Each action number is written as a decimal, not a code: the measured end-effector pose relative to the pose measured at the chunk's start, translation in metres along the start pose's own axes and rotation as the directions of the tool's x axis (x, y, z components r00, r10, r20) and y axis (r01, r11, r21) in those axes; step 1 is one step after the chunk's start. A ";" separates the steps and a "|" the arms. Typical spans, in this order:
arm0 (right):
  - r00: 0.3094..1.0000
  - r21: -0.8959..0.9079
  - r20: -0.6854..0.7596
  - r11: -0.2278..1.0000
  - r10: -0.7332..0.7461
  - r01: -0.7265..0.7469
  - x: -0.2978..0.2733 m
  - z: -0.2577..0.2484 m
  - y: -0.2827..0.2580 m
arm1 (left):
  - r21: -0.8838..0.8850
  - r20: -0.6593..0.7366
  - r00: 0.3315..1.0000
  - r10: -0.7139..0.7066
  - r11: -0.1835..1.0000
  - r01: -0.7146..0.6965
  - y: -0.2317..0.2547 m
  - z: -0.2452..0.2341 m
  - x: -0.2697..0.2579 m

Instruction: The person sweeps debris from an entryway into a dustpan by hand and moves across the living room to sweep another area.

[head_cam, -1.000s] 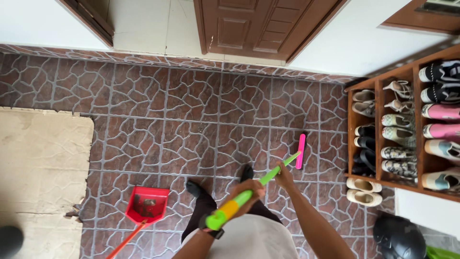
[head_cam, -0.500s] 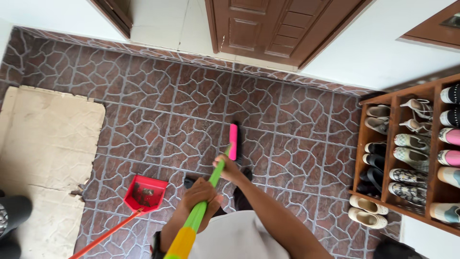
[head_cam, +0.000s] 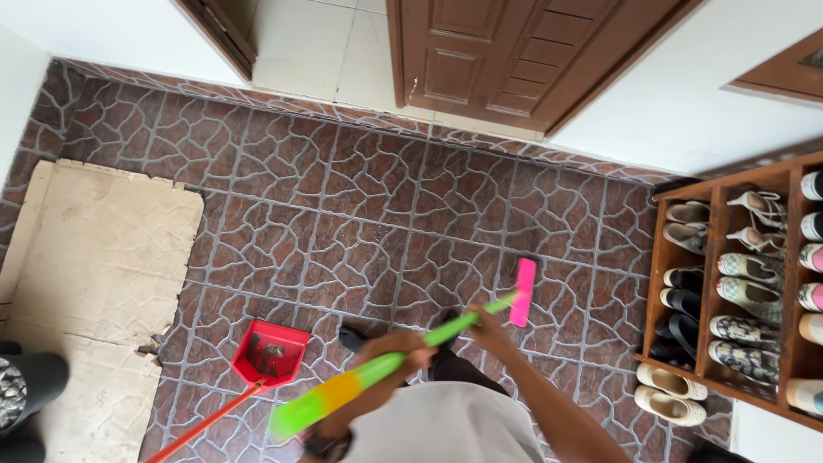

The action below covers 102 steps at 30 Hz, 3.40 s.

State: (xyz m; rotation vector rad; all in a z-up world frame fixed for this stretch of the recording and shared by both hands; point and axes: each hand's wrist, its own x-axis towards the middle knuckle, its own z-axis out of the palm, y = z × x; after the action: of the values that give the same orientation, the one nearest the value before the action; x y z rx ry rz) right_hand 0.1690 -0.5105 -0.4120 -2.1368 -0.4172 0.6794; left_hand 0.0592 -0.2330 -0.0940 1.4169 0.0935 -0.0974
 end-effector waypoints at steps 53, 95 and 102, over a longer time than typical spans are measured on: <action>0.778 0.552 -0.052 0.668 0.626 -0.500 0.125 -0.015 -0.213 | 0.062 -0.988 -0.078 0.133 0.806 0.588 -0.159 -0.436 -0.306; 0.943 0.169 -0.263 0.972 0.205 -0.164 0.022 0.006 -0.144 | -0.369 -0.127 0.944 -0.304 0.898 0.240 -0.145 -0.359 -0.030; 0.931 0.400 -0.116 0.874 0.346 -0.275 0.103 0.007 -0.103 | 0.098 0.082 0.866 0.494 0.860 -0.500 0.012 -0.090 -0.006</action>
State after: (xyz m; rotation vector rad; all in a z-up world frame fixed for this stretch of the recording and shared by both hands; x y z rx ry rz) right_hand 0.2411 -0.3921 -0.3662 -1.8851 0.1607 0.6700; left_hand 0.0536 -0.1419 -0.0955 1.5128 -0.3319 0.2937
